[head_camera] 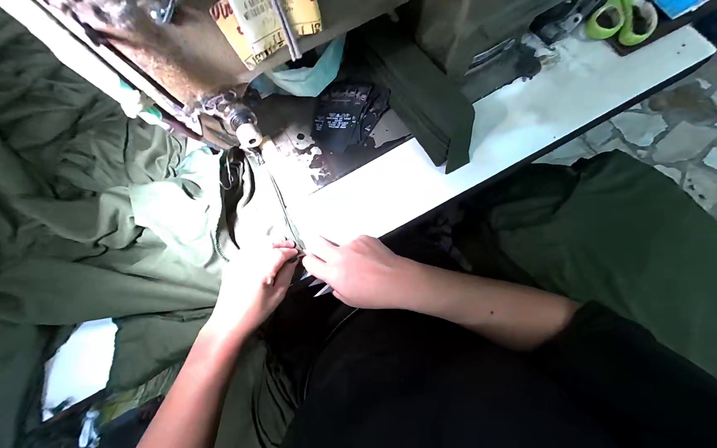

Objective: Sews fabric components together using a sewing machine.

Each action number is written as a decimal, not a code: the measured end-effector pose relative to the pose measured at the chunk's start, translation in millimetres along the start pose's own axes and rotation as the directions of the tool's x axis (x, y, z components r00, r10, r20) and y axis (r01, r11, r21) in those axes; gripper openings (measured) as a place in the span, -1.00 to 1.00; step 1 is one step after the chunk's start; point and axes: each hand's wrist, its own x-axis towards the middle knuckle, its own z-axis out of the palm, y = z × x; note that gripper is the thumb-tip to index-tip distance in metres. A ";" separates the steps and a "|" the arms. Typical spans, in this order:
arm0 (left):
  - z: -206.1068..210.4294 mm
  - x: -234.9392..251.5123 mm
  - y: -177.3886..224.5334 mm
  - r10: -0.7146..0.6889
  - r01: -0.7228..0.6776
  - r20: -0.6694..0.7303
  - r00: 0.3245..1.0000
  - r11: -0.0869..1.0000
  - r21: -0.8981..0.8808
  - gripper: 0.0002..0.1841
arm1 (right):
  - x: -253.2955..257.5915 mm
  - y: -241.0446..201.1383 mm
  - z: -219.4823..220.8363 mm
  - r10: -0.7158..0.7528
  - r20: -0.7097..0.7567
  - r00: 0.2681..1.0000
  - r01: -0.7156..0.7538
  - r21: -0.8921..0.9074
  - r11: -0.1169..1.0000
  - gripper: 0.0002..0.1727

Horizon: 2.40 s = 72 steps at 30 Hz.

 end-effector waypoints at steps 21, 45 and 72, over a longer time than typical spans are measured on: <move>3.4 53.2 -43.4 -0.112 0.112 0.033 0.993 0.994 0.021 -0.76 | -3.0 3.0 10.4 -0.033 -0.131 0.991 0.015 -0.137 0.990 -0.73; 16.0 6.7 -14.1 -0.119 0.119 0.001 0.993 0.990 0.075 -0.67 | -2.8 4.8 12.9 -0.058 -0.144 0.988 0.034 -0.160 0.987 -0.73; 18.6 9.0 -6.7 -0.149 0.149 -0.035 0.988 0.989 -0.002 -0.71 | 8.1 -8.1 -1.0 0.037 0.008 0.999 -0.036 -0.109 0.993 -0.70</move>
